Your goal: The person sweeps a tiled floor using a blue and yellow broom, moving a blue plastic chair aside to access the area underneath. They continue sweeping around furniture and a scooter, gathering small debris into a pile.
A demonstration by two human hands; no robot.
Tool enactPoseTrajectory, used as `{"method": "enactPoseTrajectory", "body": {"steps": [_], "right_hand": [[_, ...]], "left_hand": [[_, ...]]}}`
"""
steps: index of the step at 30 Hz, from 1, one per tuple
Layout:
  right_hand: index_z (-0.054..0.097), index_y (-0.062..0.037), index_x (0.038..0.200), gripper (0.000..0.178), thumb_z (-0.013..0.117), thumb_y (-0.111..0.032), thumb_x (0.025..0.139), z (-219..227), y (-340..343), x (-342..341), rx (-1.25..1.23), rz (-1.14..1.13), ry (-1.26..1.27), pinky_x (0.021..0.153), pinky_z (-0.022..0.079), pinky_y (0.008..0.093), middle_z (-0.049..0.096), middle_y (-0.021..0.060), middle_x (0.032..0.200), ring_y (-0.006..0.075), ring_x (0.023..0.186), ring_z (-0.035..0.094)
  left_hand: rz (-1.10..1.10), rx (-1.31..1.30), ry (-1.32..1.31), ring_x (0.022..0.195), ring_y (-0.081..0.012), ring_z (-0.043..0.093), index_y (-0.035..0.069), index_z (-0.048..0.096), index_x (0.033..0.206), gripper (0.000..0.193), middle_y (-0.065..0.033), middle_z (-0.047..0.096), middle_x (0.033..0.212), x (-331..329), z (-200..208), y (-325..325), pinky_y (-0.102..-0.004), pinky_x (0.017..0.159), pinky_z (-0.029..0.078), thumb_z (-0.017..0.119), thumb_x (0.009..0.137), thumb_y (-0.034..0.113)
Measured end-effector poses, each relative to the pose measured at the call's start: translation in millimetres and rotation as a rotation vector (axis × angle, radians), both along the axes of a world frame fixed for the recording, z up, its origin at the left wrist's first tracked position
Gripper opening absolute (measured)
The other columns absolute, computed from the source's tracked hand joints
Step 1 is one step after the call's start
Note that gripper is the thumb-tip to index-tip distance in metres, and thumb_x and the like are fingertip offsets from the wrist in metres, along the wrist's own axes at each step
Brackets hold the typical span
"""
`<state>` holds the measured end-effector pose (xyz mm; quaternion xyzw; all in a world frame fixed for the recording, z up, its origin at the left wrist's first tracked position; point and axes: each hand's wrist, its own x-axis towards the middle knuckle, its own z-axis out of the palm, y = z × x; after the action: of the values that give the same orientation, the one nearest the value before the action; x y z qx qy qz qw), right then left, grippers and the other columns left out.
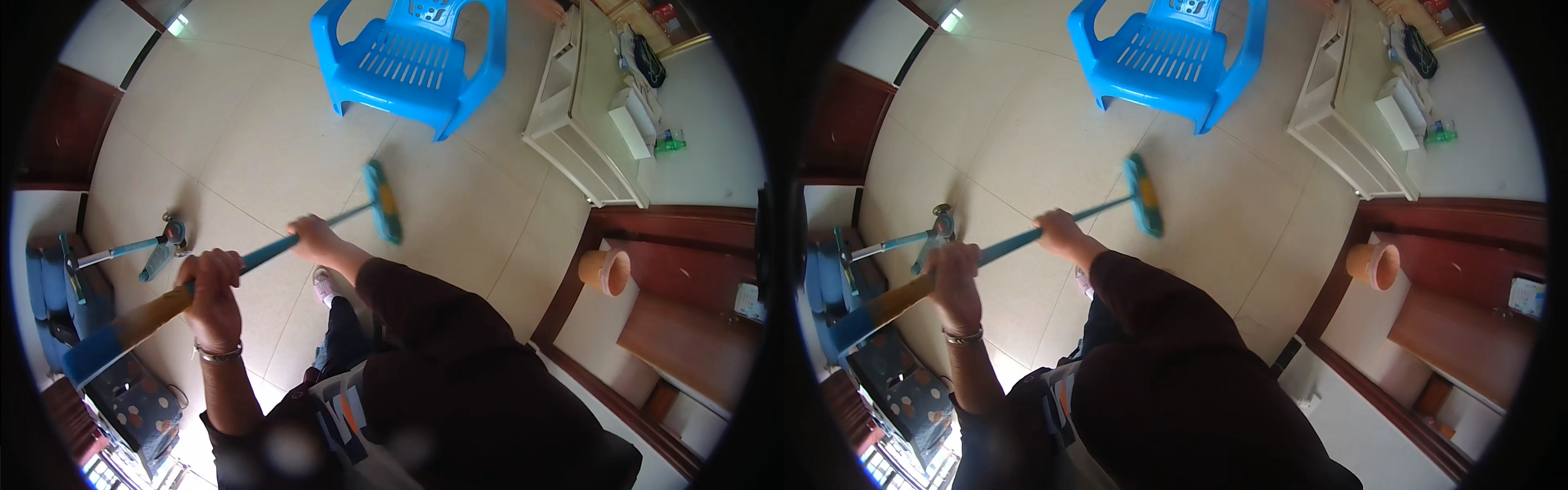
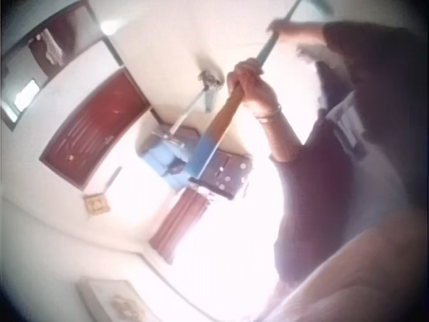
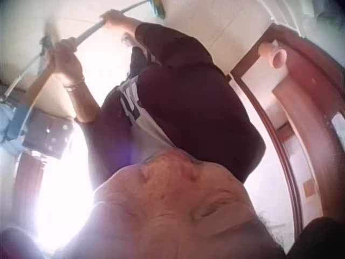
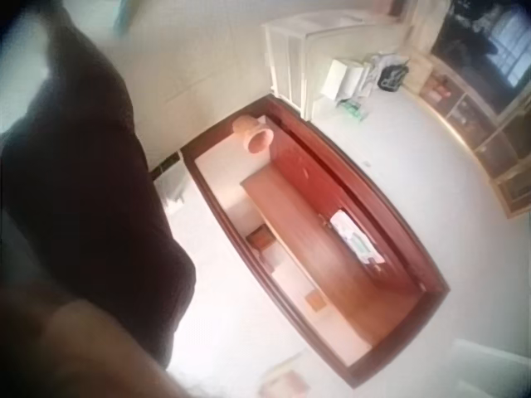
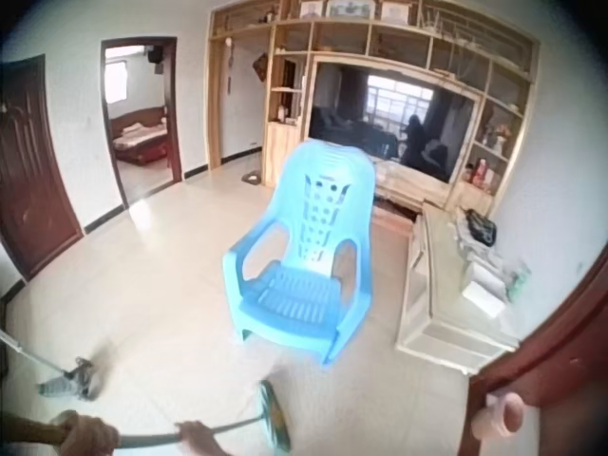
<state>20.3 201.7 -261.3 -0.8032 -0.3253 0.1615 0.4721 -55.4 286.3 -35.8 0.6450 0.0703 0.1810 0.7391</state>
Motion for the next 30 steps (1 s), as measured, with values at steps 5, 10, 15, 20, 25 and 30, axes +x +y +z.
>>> {"method": "enactPoseTrajectory", "body": {"steps": [5, 10, 15, 20, 25, 30], "right_hand": [[0.054, -0.0063, 0.071, 0.01, 0.063, -0.009, 0.069, 62.7, 54.4, 6.0, 0.177, -0.017, -0.041, 0.07, 0.045, 0.0414, 0.056, 0.0139, 0.071, 0.0345, 0.076, 0.055], [0.049, -0.0075, 0.072, 0.02, 0.068, -0.013, 0.068, 55.1, 18.4, -19.9, 0.086, -0.047, -0.094, 0.065, 0.041, 0.0418, 0.054, 0.0132, 0.069, 0.0338, 0.072, 0.053], [0.053, -0.0057, 0.068, 0.021, 0.067, -0.021, 0.069, -10.6, -1.8, -52.4, -0.239, 0.003, 0.168, 0.064, 0.044, 0.0449, 0.057, 0.0155, 0.068, 0.0359, 0.071, 0.057], [0.055, -0.0042, 0.073, 0.011, 0.059, -0.012, 0.066, -41.5, 111.9, -52.3, -0.09, -0.051, 0.144, 0.068, 0.045, 0.0465, 0.059, 0.0173, 0.072, 0.0372, 0.076, 0.058], [0.052, -0.0043, 0.067, 0.015, 0.062, -0.012, 0.075, 23.0, 232.6, -5.4, 0.256, -0.153, 0.1, 0.066, 0.044, 0.0437, 0.058, 0.0136, 0.068, 0.0347, 0.074, 0.056], [0.047, -0.0051, 0.06, 0.025, 0.064, -0.014, 0.077, 59.3, 232.1, -16.9, 0.268, -0.244, 0.044, 0.062, 0.042, 0.0431, 0.054, 0.0139, 0.062, 0.0342, 0.067, 0.054]], "left_hand": [[-0.129, 0.152, -0.288, 0.044, -0.0131, 0.035, 0.012, 0.036, 0.061, 0.032, -0.0006, 0.037, 0.049, 4.0, 39.1, 55.0, -0.0299, 0.047, 0.032, 0.052, 0.089, 0.018], [-0.352, -0.123, -0.248, 0.046, -0.0157, 0.041, 0.01, 0.044, 0.065, 0.023, -0.0034, 0.042, 0.051, -3.4, 16.1, 98.3, -0.0335, 0.048, 0.038, 0.05, 0.086, 0.013], [-0.329, -0.415, 0.162, 0.058, -0.0167, 0.046, 0.007, 0.046, 0.067, 0.018, -0.0053, 0.049, 0.059, -19.8, -62.8, 106.7, -0.0377, 0.069, 0.044, 0.049, 0.082, -0.003], [-0.155, -0.288, 0.071, 0.055, -0.0144, 0.041, 0.01, 0.045, 0.07, 0.017, -0.0026, 0.044, 0.057, -15.0, -56.7, 188.3, -0.0345, 0.062, 0.039, 0.048, 0.087, 0.011], [-0.15, 0.101, -0.087, 0.046, -0.0115, 0.034, 0.013, 0.039, 0.063, 0.026, 0.0009, 0.038, 0.05, 8.2, 11.7, 237.5, -0.0307, 0.052, 0.033, 0.051, 0.086, 0.017], [-0.224, 0.079, -0.348, 0.04, -0.0115, 0.039, 0.012, 0.041, 0.068, 0.026, -0.0001, 0.043, 0.047, 8.4, 31.5, 227.4, -0.0262, 0.043, 0.033, 0.057, 0.085, 0.023]]}}
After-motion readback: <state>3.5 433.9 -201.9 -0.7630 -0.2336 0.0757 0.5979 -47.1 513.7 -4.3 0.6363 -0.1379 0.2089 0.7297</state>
